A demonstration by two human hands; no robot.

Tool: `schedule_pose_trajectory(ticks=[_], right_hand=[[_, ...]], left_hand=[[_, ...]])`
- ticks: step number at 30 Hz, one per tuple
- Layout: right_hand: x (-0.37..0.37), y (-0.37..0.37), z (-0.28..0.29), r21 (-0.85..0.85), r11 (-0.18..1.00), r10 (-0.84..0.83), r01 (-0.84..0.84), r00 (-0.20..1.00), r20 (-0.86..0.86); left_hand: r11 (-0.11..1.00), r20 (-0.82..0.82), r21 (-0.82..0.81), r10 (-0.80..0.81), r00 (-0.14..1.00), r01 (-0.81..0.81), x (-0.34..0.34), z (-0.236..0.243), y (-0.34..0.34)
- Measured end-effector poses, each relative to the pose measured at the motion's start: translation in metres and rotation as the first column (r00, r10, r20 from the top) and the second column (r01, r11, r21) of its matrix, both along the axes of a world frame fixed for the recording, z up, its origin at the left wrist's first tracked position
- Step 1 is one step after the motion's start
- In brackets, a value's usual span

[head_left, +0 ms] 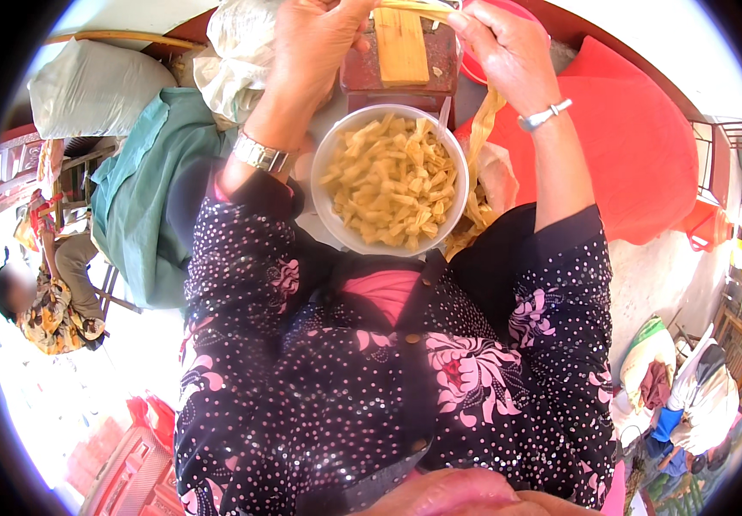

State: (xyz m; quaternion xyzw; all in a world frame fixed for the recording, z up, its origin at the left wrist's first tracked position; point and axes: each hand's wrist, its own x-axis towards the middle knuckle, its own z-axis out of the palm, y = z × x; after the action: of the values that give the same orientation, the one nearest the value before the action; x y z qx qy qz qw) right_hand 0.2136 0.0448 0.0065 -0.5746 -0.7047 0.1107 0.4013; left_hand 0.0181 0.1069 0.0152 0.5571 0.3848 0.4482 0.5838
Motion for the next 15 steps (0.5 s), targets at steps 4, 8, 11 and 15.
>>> schedule_pose_trajectory(ticks=[4,8,11,15], right_hand=[[-0.004,0.010,-0.025,-0.105,0.994,-0.026,0.034,0.997,0.079],[0.003,0.006,-0.037,-0.145,0.989,-0.031,0.027,0.999,-0.027],[0.000,-0.018,-0.025,-0.121,0.987,0.071,-0.105,0.964,-0.256],[-0.027,-0.046,-0.023,0.034,0.960,0.267,-0.278,0.872,-0.411]], left_hand=[[0.913,-0.352,0.386,0.279,0.893,-0.133,0.002,-0.016,0.005],[0.932,-0.381,0.283,0.325,0.865,-0.226,-0.047,-0.021,0.013],[0.993,-0.407,0.073,0.116,0.906,-0.094,-0.046,-0.015,-0.026],[0.982,-0.548,-0.116,-0.188,0.815,0.148,-0.060,-0.030,-0.083]])
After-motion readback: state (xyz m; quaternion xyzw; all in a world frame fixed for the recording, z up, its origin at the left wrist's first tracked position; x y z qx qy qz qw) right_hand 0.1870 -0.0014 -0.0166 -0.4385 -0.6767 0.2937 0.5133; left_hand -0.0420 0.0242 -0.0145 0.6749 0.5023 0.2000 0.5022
